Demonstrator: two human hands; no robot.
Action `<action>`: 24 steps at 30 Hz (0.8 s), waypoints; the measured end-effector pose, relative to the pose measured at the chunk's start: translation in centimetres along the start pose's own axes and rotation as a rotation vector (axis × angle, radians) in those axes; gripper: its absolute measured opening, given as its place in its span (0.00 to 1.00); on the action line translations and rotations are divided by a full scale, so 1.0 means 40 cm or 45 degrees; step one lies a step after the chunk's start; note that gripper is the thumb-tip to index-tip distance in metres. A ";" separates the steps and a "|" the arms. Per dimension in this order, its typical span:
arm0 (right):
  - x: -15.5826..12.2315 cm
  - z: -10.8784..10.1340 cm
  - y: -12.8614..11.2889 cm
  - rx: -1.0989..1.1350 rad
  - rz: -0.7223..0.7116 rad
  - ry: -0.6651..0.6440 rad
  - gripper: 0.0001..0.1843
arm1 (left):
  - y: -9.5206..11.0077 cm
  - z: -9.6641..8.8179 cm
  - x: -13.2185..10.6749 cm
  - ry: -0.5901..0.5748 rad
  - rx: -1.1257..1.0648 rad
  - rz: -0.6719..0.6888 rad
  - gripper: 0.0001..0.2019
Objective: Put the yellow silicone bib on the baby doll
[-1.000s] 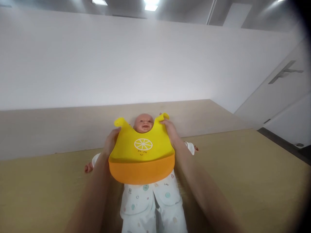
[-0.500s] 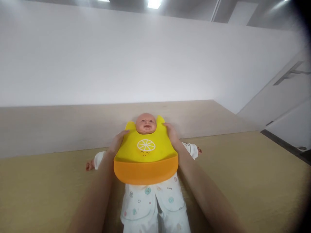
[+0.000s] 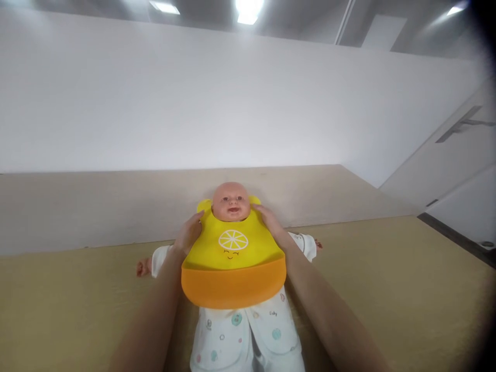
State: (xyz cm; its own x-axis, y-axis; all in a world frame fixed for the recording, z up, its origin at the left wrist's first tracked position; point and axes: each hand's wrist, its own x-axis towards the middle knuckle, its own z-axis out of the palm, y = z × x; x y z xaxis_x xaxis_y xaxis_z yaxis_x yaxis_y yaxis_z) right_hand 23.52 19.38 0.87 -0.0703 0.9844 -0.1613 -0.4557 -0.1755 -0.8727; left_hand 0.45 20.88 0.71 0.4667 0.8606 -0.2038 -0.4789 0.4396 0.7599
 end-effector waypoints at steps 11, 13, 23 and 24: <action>0.040 -0.012 0.036 0.288 0.145 -0.112 0.16 | -0.014 0.004 -0.011 0.061 0.048 -0.033 0.21; 0.038 -0.011 0.037 0.331 0.150 -0.147 0.15 | -0.015 0.005 -0.011 0.092 0.066 -0.002 0.23; 0.043 -0.001 0.033 0.154 0.175 -0.196 0.13 | -0.021 0.005 -0.009 0.047 0.033 0.017 0.19; 0.037 0.007 0.027 0.097 0.168 -0.204 0.10 | -0.021 0.006 -0.009 0.038 0.034 0.024 0.19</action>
State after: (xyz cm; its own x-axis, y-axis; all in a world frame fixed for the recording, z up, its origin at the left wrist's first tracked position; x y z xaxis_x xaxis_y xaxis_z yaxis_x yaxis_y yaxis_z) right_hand 22.70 20.65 -0.17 -0.2713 0.9433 -0.1913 -0.4983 -0.3077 -0.8105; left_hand 0.86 20.11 0.29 0.4350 0.8763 -0.2071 -0.4675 0.4163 0.7798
